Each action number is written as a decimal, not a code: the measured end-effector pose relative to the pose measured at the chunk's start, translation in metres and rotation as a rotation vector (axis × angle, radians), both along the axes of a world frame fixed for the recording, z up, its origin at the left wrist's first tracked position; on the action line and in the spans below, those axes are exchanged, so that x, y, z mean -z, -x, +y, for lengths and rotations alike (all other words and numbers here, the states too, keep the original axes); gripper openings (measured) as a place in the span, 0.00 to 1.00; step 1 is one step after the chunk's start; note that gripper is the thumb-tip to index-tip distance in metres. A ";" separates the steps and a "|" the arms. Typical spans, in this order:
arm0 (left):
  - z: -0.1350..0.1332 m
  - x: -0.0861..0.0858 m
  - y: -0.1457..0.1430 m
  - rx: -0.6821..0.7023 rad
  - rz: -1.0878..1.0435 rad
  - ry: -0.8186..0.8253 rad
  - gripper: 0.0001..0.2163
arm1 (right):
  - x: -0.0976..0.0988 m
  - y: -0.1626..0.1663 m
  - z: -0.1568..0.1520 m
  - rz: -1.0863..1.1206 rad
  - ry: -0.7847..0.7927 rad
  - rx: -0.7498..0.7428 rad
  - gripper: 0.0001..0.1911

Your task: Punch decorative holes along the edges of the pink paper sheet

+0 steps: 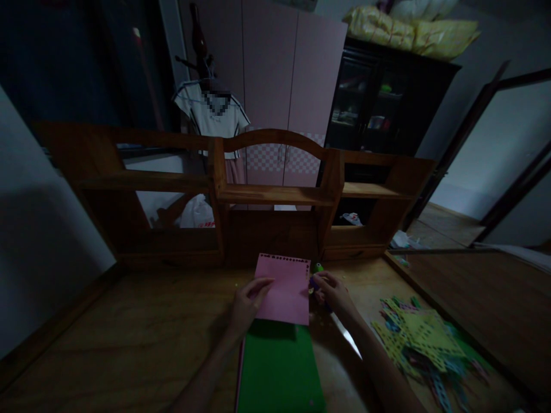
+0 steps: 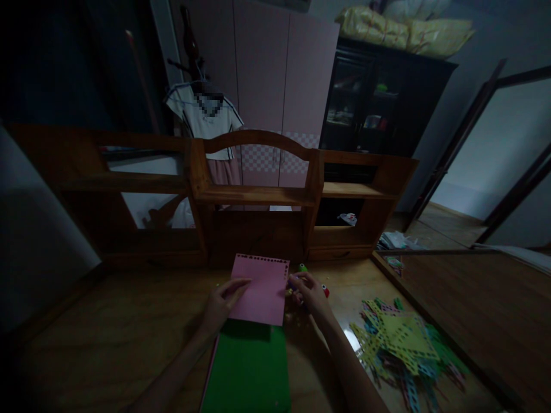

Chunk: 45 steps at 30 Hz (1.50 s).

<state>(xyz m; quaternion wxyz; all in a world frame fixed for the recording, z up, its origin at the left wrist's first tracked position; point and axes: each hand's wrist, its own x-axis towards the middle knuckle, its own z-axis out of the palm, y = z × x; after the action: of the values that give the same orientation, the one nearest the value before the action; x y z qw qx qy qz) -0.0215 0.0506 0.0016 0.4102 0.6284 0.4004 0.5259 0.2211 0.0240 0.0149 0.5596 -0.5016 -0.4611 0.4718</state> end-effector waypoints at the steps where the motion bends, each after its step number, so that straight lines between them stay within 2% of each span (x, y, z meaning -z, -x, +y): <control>1: 0.000 0.001 0.000 -0.002 -0.003 0.002 0.10 | 0.000 0.000 0.000 0.001 0.002 -0.001 0.16; 10: 0.003 0.006 -0.001 0.003 0.003 0.007 0.10 | -0.003 -0.001 -0.003 -0.089 0.014 -0.024 0.17; 21: 0.000 -0.001 -0.001 0.002 -0.002 -0.003 0.10 | -0.009 0.003 -0.008 -0.159 0.038 -0.098 0.16; 26: -0.002 -0.004 -0.002 0.000 0.009 0.004 0.11 | -0.007 0.003 -0.007 -0.171 0.067 -0.154 0.16; 35: -0.001 -0.006 0.000 -0.005 0.056 -0.020 0.09 | -0.018 0.011 -0.015 -0.180 -0.039 -0.255 0.12; 40: 0.000 -0.006 0.001 0.011 0.071 -0.048 0.08 | -0.021 0.012 -0.016 -0.188 -0.068 -0.236 0.11; 45: -0.001 -0.008 0.000 0.022 0.062 -0.044 0.09 | -0.020 0.013 -0.018 -0.119 -0.029 -0.205 0.12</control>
<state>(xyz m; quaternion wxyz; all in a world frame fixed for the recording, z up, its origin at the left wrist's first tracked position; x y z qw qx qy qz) -0.0214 0.0494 0.0092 0.3895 0.6576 0.3944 0.5102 0.2085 0.0056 0.0354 0.4874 -0.4706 -0.5492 0.4892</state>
